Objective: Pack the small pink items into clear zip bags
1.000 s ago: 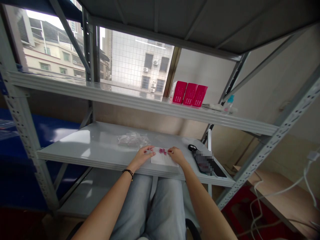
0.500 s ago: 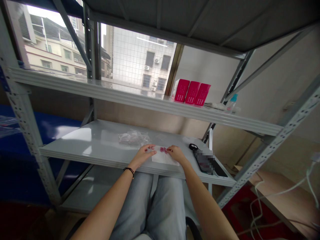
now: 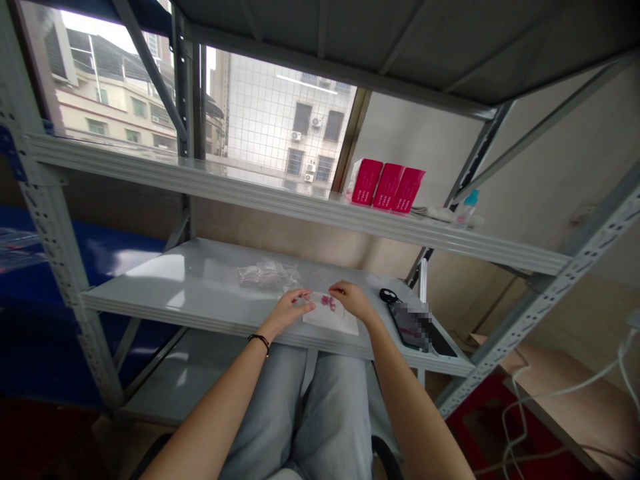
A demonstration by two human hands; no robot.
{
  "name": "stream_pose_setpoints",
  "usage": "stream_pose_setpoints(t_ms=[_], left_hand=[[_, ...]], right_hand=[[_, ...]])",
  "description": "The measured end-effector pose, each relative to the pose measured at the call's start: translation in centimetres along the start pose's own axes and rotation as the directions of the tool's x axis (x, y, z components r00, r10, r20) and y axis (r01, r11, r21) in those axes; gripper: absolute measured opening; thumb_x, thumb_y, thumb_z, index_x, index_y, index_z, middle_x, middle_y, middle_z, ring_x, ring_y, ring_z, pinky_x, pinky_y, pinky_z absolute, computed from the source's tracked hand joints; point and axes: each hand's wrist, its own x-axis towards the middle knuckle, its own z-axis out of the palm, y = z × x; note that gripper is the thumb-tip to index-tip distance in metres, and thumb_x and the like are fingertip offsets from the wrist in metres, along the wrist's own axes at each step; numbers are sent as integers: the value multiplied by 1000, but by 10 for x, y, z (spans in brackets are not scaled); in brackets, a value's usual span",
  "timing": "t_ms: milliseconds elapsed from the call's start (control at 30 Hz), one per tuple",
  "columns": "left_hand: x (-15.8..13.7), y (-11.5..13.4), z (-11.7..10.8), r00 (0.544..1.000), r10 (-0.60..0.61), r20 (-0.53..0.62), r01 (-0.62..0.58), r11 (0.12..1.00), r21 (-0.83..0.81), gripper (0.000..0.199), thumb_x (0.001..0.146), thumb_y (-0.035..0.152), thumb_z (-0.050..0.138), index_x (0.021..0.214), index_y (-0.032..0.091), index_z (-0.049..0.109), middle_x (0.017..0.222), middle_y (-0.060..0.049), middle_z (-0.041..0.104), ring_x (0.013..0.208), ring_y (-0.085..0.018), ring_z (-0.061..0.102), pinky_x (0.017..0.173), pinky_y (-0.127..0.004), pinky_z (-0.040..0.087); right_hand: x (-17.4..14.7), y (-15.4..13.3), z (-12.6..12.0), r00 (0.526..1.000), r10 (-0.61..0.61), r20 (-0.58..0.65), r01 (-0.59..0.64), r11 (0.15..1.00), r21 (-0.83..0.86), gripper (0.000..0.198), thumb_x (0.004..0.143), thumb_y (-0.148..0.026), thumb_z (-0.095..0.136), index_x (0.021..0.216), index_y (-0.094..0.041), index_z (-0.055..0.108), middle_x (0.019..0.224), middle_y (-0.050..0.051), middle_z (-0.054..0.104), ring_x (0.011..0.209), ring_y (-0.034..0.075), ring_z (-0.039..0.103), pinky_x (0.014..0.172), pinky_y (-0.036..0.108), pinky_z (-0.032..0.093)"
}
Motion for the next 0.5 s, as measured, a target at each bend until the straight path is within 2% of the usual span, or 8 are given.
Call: stream_pose_setpoints(t_ms=[233,333,433,500], left_hand=[[-3,10,0,1000,-31,-1,31,998,-47,45,68,37,78,110,21,72,109,-7,71,102,-25,60,91,-34,44],[-5,13,0,997,-71,9,71,993,-91,48,69,40,77,113,22,72,107,-8,71,97,-25,61,81,-31,47],[-5,13,-1,994,-106,33,110,981,-161,51,72,45,74,117,21,70,104,-8,72,87,-22,63,69,-28,48],[-5,11,-2,992,-116,49,124,968,-220,50,75,48,71,116,20,70,103,-8,72,84,-21,64,67,-28,48]], right_hand=[[12,-53,-4,981,-187,58,175,971,163,17,89,-27,60,92,-23,76,92,3,72,81,16,65,78,26,48],[11,-57,0,978,-203,44,190,960,204,19,91,-29,58,95,-25,76,92,2,72,84,17,65,79,27,48],[8,-50,-1,987,-159,-29,162,958,235,24,94,-28,52,102,-22,74,98,5,71,85,17,64,79,29,49],[5,-45,-4,989,-130,-70,143,959,243,26,93,-26,50,105,-19,72,101,7,70,86,18,63,79,30,49]])
